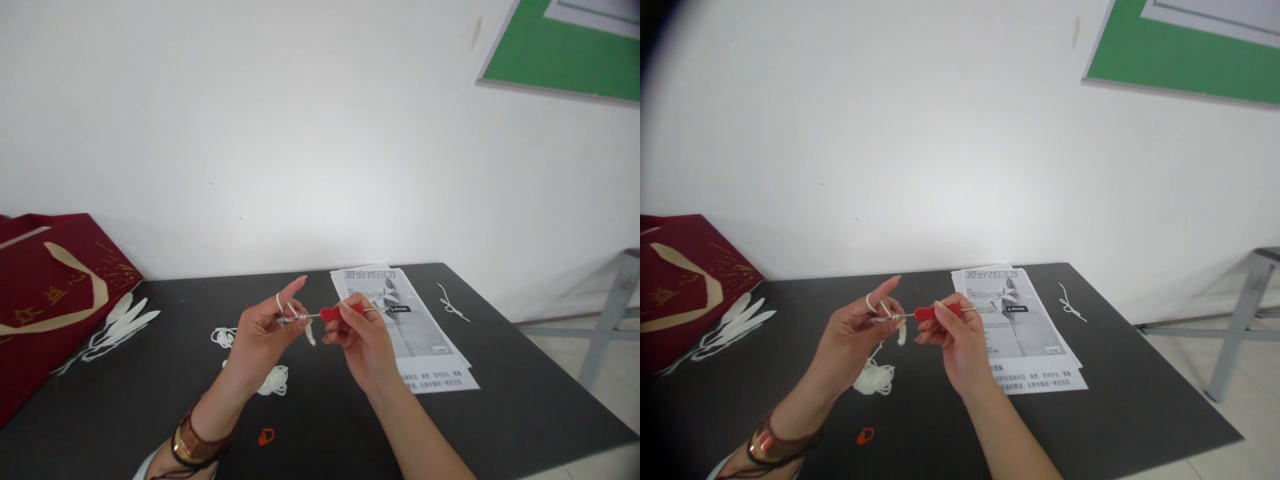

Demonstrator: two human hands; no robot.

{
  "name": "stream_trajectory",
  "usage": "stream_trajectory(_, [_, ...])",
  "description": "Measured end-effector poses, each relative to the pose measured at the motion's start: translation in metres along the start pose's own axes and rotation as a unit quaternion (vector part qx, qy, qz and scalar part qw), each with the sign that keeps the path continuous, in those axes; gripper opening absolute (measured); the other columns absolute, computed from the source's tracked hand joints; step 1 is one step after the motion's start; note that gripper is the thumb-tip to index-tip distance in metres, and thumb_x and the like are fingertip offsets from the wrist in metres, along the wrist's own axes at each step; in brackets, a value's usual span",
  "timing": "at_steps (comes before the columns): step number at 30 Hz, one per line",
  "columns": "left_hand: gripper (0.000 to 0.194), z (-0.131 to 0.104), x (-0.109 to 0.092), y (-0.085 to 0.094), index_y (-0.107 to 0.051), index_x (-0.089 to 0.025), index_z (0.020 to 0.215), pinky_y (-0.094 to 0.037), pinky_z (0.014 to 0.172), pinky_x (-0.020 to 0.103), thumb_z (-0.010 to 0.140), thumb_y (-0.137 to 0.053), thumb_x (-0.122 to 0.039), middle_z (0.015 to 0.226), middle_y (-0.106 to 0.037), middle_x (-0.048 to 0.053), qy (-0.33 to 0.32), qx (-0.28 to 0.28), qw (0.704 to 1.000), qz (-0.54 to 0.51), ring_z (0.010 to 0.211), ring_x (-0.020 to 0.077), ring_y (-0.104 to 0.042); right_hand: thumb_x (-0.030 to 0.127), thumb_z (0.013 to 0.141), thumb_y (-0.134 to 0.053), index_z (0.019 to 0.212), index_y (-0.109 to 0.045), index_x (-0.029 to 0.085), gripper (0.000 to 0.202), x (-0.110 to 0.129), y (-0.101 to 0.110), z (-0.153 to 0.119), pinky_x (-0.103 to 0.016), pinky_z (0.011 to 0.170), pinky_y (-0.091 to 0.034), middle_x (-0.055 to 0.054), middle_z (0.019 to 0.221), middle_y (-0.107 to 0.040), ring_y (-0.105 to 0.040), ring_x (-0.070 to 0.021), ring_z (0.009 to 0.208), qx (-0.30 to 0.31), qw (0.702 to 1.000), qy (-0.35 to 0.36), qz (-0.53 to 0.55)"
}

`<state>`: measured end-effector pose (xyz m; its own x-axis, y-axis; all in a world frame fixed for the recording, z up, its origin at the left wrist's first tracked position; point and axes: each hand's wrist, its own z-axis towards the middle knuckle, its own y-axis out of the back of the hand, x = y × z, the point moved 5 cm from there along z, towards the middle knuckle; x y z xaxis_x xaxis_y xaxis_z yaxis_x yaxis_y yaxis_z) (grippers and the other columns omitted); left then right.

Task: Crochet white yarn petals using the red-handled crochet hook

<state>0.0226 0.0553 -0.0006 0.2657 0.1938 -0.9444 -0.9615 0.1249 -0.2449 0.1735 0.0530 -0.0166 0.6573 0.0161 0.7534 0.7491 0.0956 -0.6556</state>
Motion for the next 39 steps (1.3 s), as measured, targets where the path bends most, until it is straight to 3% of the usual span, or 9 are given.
stream_trajectory(6, [0.048, -0.003, 0.012, -0.004, -0.073, -0.032, 0.109, -0.047, 0.068, 0.021, 0.065, -0.08, -0.011, 0.065, -0.064, -0.003, -0.022, -0.081, 0.992, -0.089, 0.073, 0.0108, -0.058, 0.026, 0.08, -0.072, 0.073, -0.058, 0.018, 0.018, -0.004, 0.001, 0.0, -0.019, 0.052, -0.056, 0.0, 0.061, -0.072, -0.065, -0.0093, 0.049, -0.009, 1.0, 0.005, 0.013])
stream_trajectory(12, [0.052, -0.01, 0.03, -0.007, -0.07, -0.029, 0.113, -0.047, 0.073, 0.022, 0.065, -0.081, -0.012, 0.067, -0.068, -0.005, 0.02, -0.15, 0.98, -0.13, 0.068, 0.0086, -0.06, 0.025, 0.087, -0.064, 0.081, -0.061, 0.02, 0.008, 0.002, -0.003, -0.008, -0.024, 0.057, -0.056, 0.0, 0.067, -0.071, -0.068, -0.0132, 0.058, -0.015, 0.977, 0.132, -0.164])
stream_trajectory(14, [0.055, -0.01, 0.034, -0.007, -0.069, -0.028, 0.115, -0.046, 0.074, 0.022, 0.064, -0.081, -0.01, 0.064, -0.067, -0.006, 0.052, -0.157, 0.972, -0.169, 0.065, 0.0079, -0.06, 0.021, 0.089, -0.06, 0.085, -0.063, 0.021, 0.005, 0.006, -0.005, -0.013, -0.026, 0.061, -0.057, -0.001, 0.071, -0.071, -0.068, -0.0142, 0.063, -0.013, 0.935, 0.212, -0.283])
stream_trajectory(18, [0.055, -0.005, 0.035, -0.009, -0.069, -0.022, 0.114, -0.046, 0.07, 0.022, 0.062, -0.079, -0.007, 0.061, -0.065, -0.005, 0.121, -0.119, 0.956, -0.239, 0.061, 0.0085, -0.06, 0.005, 0.084, -0.056, 0.106, -0.067, 0.022, 0.03, 0.008, -0.018, -0.031, -0.033, 0.069, -0.058, -0.01, 0.094, -0.073, -0.069, -0.0209, 0.082, 0.1, 0.751, 0.431, -0.49])
stream_trajectory(20, [0.054, -0.001, 0.03, -0.008, -0.069, -0.017, 0.113, -0.047, 0.068, 0.023, 0.061, -0.079, -0.007, 0.06, -0.065, -0.003, 0.147, -0.087, 0.954, -0.248, 0.062, 0.0097, -0.06, 0.004, 0.082, -0.057, 0.119, -0.064, 0.024, 0.042, 0.007, -0.02, -0.039, -0.037, 0.074, -0.059, -0.013, 0.104, -0.072, -0.068, -0.0239, 0.092, 0.156, 0.699, 0.486, -0.5])
stream_trajectory(21, [0.054, 0.0, 0.028, -0.007, -0.069, -0.015, 0.113, -0.046, 0.067, 0.023, 0.06, -0.079, -0.007, 0.06, -0.064, -0.003, 0.159, -0.07, 0.953, -0.25, 0.062, 0.0101, -0.06, 0.005, 0.083, -0.057, 0.122, -0.063, 0.027, 0.045, 0.007, -0.019, -0.038, -0.038, 0.076, -0.059, -0.012, 0.107, -0.072, -0.068, -0.0243, 0.095, 0.167, 0.708, 0.473, -0.496])
stream_trajectory(24, [0.055, 0.003, 0.02, -0.003, -0.069, -0.014, 0.115, -0.046, 0.066, 0.022, 0.062, -0.078, -0.005, 0.066, -0.066, 0.0, 0.174, -0.03, 0.953, -0.247, 0.063, 0.01, -0.059, 0.006, 0.085, -0.058, 0.116, -0.067, 0.035, 0.043, 0.012, -0.013, -0.029, -0.036, 0.074, -0.058, -0.007, 0.103, -0.073, -0.069, -0.022, 0.09, 0.124, 0.811, 0.378, -0.43])
stream_trajectory(29, [0.052, 0.005, 0.012, 0.002, -0.07, -0.016, 0.114, -0.043, 0.065, 0.02, 0.063, -0.078, -0.006, 0.069, -0.065, 0.001, 0.167, -0.001, 0.958, -0.232, 0.063, 0.008, -0.056, 0.016, 0.084, -0.067, 0.089, -0.076, 0.027, 0.015, 0.017, -0.009, -0.015, -0.032, 0.062, -0.058, -0.004, 0.081, -0.072, -0.069, -0.0182, 0.068, 0.061, 0.935, 0.253, -0.241])
stream_trajectory(39, [0.057, 0.006, -0.002, 0.008, -0.068, -0.019, 0.118, -0.044, 0.064, 0.021, 0.065, -0.078, -0.006, 0.065, -0.06, -0.003, 0.111, -0.012, 0.977, -0.182, 0.068, 0.0099, -0.055, 0.027, 0.079, -0.075, 0.083, -0.075, 0.021, 0.007, 0.022, 0.007, -0.004, -0.026, 0.059, -0.059, -0.002, 0.072, -0.075, -0.07, -0.0145, 0.06, 0.025, 0.975, 0.175, -0.135])
